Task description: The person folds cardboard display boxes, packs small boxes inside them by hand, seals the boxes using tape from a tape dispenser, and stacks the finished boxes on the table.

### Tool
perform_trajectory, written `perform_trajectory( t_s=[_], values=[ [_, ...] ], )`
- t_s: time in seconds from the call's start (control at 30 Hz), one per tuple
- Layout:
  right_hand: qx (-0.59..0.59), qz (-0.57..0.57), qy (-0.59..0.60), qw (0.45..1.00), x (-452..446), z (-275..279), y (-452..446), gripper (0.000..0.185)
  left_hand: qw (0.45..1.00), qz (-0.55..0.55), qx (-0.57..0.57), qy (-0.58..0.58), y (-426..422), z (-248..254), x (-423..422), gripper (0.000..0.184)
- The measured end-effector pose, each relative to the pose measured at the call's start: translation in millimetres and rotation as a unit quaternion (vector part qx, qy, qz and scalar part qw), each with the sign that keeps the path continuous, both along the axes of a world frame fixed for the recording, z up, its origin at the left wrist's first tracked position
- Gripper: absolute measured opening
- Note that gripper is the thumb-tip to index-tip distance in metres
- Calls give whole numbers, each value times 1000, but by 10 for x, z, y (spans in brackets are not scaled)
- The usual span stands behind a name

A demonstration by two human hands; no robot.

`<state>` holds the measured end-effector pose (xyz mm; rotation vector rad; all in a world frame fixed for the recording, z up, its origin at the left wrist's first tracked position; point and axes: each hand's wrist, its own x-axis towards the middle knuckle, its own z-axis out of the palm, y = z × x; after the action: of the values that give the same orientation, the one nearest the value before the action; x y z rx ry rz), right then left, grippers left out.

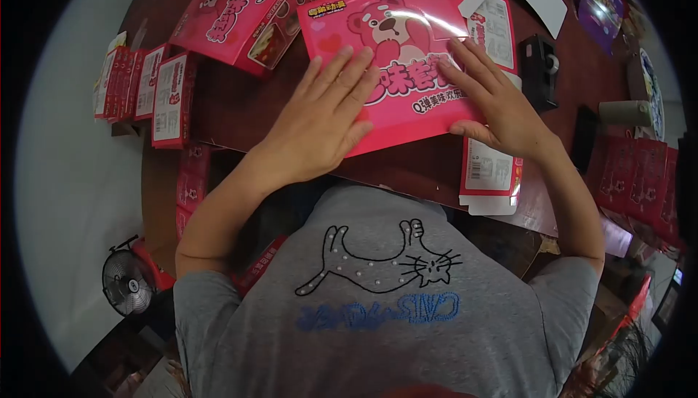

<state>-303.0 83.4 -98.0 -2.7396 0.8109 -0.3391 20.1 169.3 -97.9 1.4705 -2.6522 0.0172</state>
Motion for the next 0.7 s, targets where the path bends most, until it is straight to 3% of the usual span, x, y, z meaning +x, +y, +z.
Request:
perform_trajectory(
  t_s=[0.07, 0.27, 0.4, 0.47, 0.7],
  values=[
    [-19, 0, -24, 1000, -38, -115, 50, 77, 991, -29, 47, 124, 56, -25, -38, 79],
    [-36, 48, -124, 990, -107, -225, -12, 56, 993, -46, -47, 103, 135, -84, -115, 79],
    [42, 29, -184, 982, -174, -235, -75, 42, 987, -74, -72, 125, 126, -88, -82, 72],
    [116, 39, -206, 971, -192, -130, -111, 33, 990, -72, -20, 123, 107, 10, -62, 61],
    [138, 87, -154, 974, -338, -113, -187, 39, 993, -96, -49, 47, 162, 22, -93, 63]
  ],
)
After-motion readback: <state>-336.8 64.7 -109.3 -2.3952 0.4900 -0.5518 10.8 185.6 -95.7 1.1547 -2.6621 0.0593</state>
